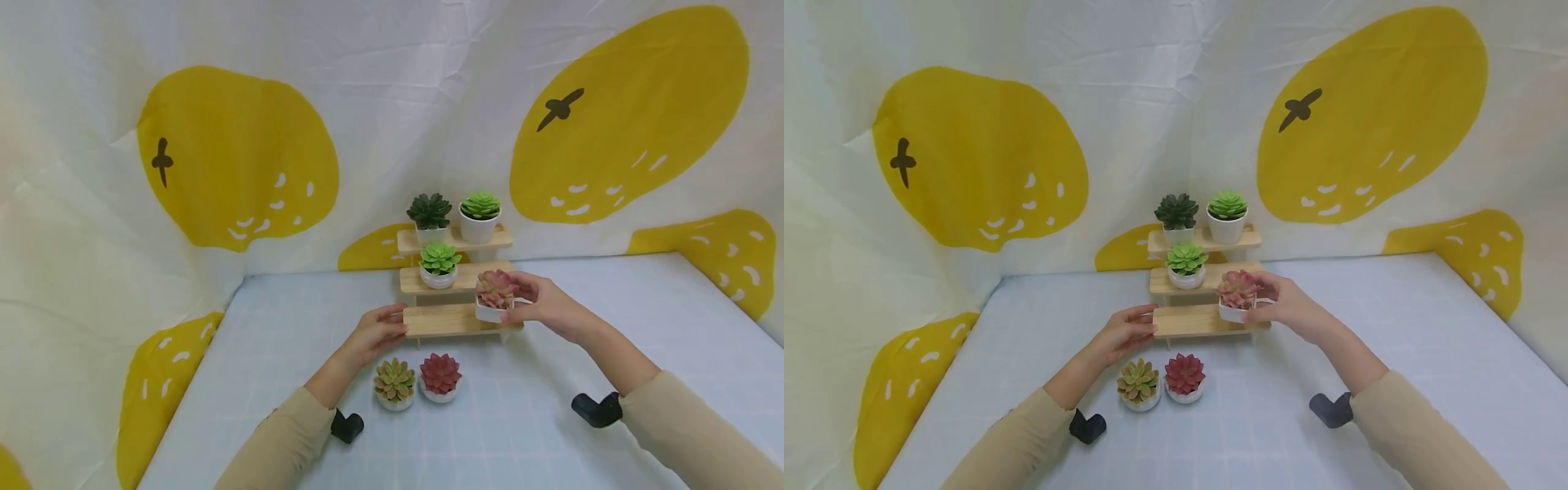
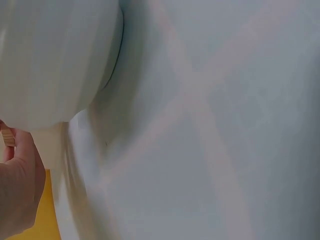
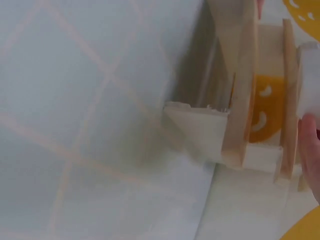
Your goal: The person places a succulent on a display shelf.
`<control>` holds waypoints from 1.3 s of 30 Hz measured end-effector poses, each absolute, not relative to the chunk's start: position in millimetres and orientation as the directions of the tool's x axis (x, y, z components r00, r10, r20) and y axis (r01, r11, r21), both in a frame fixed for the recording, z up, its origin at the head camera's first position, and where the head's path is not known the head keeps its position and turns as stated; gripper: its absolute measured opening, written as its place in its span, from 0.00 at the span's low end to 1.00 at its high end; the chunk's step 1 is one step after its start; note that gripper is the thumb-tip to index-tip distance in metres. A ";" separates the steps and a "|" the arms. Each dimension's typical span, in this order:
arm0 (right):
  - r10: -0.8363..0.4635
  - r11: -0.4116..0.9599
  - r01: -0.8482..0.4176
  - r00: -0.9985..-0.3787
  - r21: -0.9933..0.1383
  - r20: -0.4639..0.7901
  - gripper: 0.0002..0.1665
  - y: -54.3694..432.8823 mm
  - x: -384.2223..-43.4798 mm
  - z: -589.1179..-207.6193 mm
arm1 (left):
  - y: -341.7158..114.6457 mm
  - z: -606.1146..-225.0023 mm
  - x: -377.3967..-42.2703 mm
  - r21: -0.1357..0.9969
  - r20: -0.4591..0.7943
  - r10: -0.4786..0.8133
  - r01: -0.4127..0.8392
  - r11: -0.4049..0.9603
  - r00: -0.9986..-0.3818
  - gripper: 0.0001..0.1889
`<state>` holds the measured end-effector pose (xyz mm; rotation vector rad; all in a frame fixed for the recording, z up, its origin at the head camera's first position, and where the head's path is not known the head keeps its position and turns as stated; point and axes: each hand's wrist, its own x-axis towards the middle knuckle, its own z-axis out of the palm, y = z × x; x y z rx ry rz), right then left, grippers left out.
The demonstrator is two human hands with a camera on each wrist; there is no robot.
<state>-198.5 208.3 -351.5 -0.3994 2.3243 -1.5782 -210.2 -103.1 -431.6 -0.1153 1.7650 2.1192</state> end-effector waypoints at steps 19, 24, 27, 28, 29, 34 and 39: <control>-0.321 0.264 -0.024 -0.945 -0.964 -0.065 0.40 200.4 -230.7 -336.5 | -105.8 -425.9 -212.5 0.928 -0.309 0.222 -0.344 -0.142 -0.925 0.26; -0.307 0.201 -0.008 -0.950 -0.980 -0.056 0.39 198.2 -236.3 -338.7 | -104.0 -426.6 -213.4 0.929 -0.301 0.233 -0.340 -0.145 -0.925 0.25; -0.306 0.182 0.002 -0.950 -0.983 -0.059 0.39 198.3 -240.1 -342.1 | -103.4 -428.0 -213.1 0.929 -0.305 0.224 -0.341 -0.145 -0.926 0.25; -0.306 0.175 0.002 -0.950 -0.985 -0.057 0.39 198.4 -241.4 -343.1 | -103.2 -428.0 -212.7 0.929 -0.304 0.219 -0.340 -0.146 -0.927 0.25; -0.307 0.170 0.002 -0.950 -0.985 -0.055 0.39 198.5 -242.5 -344.2 | -102.8 -428.0 -212.3 0.929 -0.304 0.215 -0.338 -0.147 -0.928 0.25; -0.306 0.155 0.002 -0.951 -0.988 -0.050 0.37 200.1 -243.6 -346.8 | -101.3 -427.3 -210.1 0.927 -0.307 0.218 -0.343 -0.152 -0.926 0.26; -0.306 0.171 0.007 -0.950 -0.985 -0.060 0.39 199.5 -245.6 -348.5 | -102.2 -429.0 -210.3 0.926 -0.307 0.216 -0.343 -0.156 -0.927 0.26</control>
